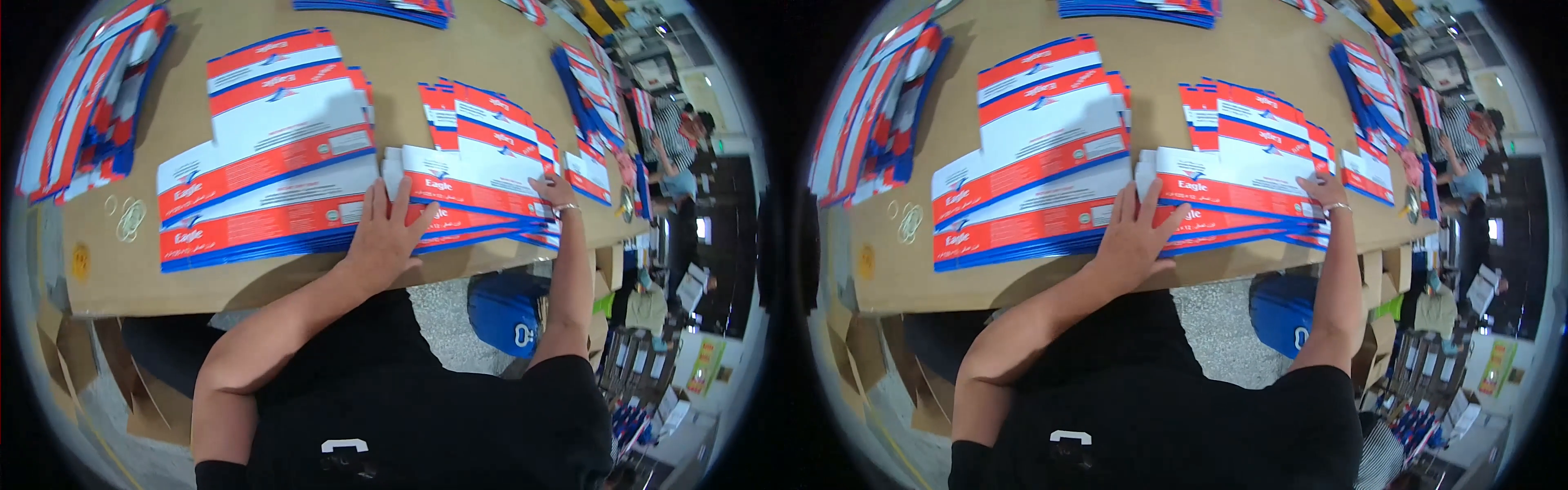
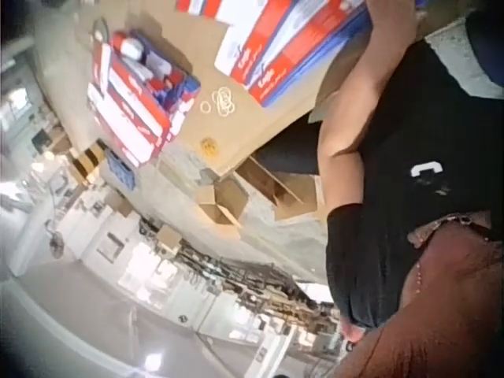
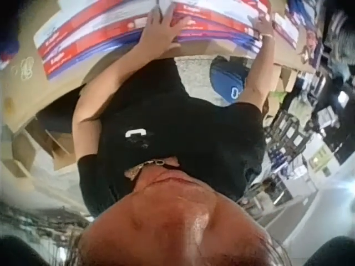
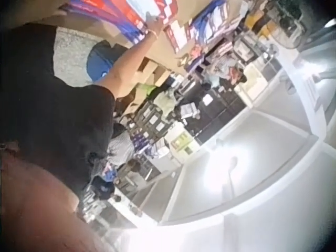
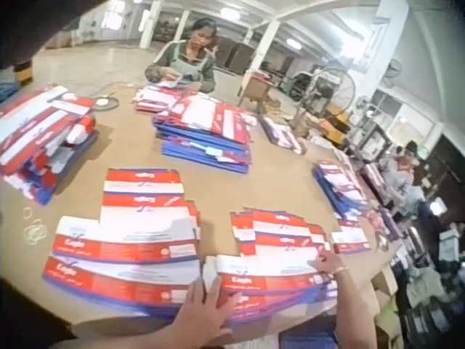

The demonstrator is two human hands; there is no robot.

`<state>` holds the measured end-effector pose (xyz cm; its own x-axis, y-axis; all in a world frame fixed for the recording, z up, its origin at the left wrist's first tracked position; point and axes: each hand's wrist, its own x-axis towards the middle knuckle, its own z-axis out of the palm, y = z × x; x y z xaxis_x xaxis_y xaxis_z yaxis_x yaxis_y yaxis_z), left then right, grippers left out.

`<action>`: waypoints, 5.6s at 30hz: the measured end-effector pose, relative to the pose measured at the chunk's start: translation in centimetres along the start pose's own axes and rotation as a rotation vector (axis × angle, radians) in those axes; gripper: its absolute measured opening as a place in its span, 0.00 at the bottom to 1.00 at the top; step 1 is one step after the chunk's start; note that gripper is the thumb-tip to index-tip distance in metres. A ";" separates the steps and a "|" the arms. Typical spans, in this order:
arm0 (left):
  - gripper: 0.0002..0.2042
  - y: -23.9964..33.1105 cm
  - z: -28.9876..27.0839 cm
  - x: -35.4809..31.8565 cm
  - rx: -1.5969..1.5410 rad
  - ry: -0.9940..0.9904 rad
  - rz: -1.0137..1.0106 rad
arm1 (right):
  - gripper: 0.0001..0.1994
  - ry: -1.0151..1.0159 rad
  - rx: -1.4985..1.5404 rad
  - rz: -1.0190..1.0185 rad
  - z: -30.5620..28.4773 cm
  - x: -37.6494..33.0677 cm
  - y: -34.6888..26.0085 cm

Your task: Packing flat boxes into a larger carton and organizing stacks of products.

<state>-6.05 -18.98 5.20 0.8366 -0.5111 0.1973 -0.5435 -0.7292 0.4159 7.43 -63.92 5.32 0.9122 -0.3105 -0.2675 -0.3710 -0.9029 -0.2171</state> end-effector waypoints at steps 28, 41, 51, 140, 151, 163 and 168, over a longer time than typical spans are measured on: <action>0.32 0.1 2.9 6.0 -0.065 -0.179 0.155 | 0.41 -0.092 0.359 0.432 -3.2 -1.6 2.1; 0.46 -0.4 1.8 6.1 -0.236 -0.338 0.079 | 0.35 0.253 0.158 -0.008 -8.3 -7.8 1.0; 0.49 -0.7 3.1 5.6 -0.370 -0.259 -0.006 | 0.36 0.094 0.264 0.090 -8.3 -6.9 0.9; 0.38 -15.1 -18.5 -3.6 -0.938 0.706 -0.308 | 0.30 0.540 0.175 -1.330 -0.2 -21.9 -45.7; 0.32 -15.1 -17.1 -2.3 -0.784 0.822 -0.290 | 0.25 0.511 0.290 -1.343 -0.3 -18.9 -46.0; 0.22 -13.9 -16.0 -2.5 -0.860 0.940 -0.252 | 0.22 0.839 0.249 -1.487 -7.4 -26.9 -45.9; 0.20 -13.8 -15.6 -2.3 -0.694 0.898 -0.239 | 0.20 0.884 0.246 -1.536 -6.9 -27.1 -44.9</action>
<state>0.57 -0.58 12.87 0.8119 0.3158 0.4910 -0.4428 -0.2150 0.8705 0.60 -17.02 28.79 0.2125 0.5566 0.8031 0.8767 -0.4716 0.0949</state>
